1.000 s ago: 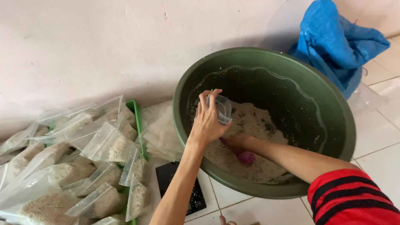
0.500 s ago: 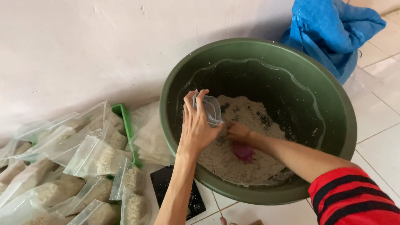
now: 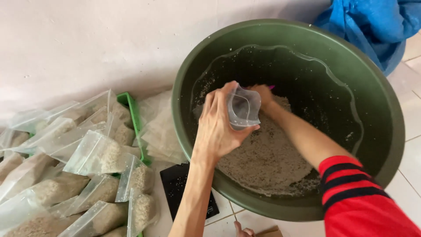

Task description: Scooping grain from a large bucket into small plastic bags, weighing each bag on a digital scale, and stacking the finished bags.

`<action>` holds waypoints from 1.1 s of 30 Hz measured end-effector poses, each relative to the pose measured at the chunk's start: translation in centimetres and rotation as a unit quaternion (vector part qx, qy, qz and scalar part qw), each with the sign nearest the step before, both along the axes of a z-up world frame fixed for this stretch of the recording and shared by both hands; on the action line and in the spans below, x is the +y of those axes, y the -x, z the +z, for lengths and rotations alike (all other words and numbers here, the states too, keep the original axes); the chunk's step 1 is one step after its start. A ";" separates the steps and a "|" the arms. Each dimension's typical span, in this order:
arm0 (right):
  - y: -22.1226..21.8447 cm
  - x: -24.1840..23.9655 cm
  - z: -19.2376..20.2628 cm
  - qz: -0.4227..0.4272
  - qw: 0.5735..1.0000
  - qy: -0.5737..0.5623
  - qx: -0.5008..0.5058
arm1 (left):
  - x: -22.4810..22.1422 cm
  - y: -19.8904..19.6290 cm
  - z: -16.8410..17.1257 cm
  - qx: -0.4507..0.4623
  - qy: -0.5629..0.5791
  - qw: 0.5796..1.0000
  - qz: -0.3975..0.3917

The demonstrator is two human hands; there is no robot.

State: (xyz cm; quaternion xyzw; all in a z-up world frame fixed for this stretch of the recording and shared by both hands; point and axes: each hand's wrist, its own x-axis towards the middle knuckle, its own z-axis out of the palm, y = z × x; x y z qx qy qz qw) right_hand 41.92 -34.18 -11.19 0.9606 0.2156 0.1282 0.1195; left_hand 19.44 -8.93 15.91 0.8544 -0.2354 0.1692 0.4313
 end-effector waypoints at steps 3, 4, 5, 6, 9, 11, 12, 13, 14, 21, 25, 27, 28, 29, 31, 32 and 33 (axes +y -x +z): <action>2.9 2.7 2.4 -0.003 0.995 -0.050 0.083 | -0.3 -0.3 -0.3 0.020 0.033 0.999 0.007; 3.4 3.4 3.0 -0.004 0.990 -0.074 0.123 | -0.2 -0.5 -0.3 0.019 0.032 0.999 0.008; 4.2 3.8 3.6 -0.007 0.981 -0.097 0.165 | -0.3 -0.6 -0.4 0.030 0.035 0.999 0.006; 5.0 4.4 4.1 -0.009 0.971 -0.120 0.207 | -0.4 -0.6 -0.5 0.041 0.039 0.998 0.004; 9.2 5.2 8.2 -0.021 0.927 -0.185 0.327 | -0.4 -0.7 -0.4 0.044 0.004 0.999 0.012; 11.5 6.0 11.4 -0.024 0.888 -0.227 0.399 | -0.2 -0.8 -0.8 0.046 -0.011 0.999 0.010; 12.9 6.3 12.8 -0.026 0.867 -0.246 0.433 | -0.2 -0.9 -0.9 0.049 -0.025 0.998 0.007; 13.7 5.8 14.0 -0.031 0.843 -0.266 0.466 | -0.1 -0.8 -1.1 0.047 -0.023 0.999 0.004; 14.9 5.6 14.8 -0.037 0.818 -0.285 0.498 | -0.1 -0.8 -1.2 0.054 -0.021 0.998 -0.002; 18.2 -1.3 14.4 -0.045 0.860 -0.094 0.499 | 0.0 0.3 -0.4 0.043 -0.079 0.996 -0.020; 20.9 -6.3 20.5 -0.102 0.869 -0.087 0.477 | -0.1 -0.3 -1.1 0.047 -0.098 0.993 -0.040; 21.3 -8.9 22.6 -0.171 0.858 -0.175 0.451 | -0.3 -0.4 -1.3 0.072 -0.092 0.992 -0.047; 21.3 -9.7 24.4 -0.172 0.859 -0.174 0.450 | -0.5 -0.5 -1.7 0.071 -0.090 0.992 -0.048; 21.4 -10.4 26.2 -0.163 0.867 -0.196 0.428 | -0.7 -0.5 -2.2 0.016 -0.100 0.994 -0.038; 21.2 -11.3 29.3 -0.155 0.875 -0.218 0.403 | -1.0 -0.6 -2.7 -0.040 -0.109 0.993 -0.029; 21.0 -11.3 30.6 -0.145 0.888 -0.199 0.388 | -1.1 -0.6 -2.8 -0.033 -0.121 0.992 -0.027; 20.6 -11.2 31.9 -0.133 0.901 -0.179 0.373 | -1.0 -0.6 -2.9 -0.026 -0.133 0.990 -0.023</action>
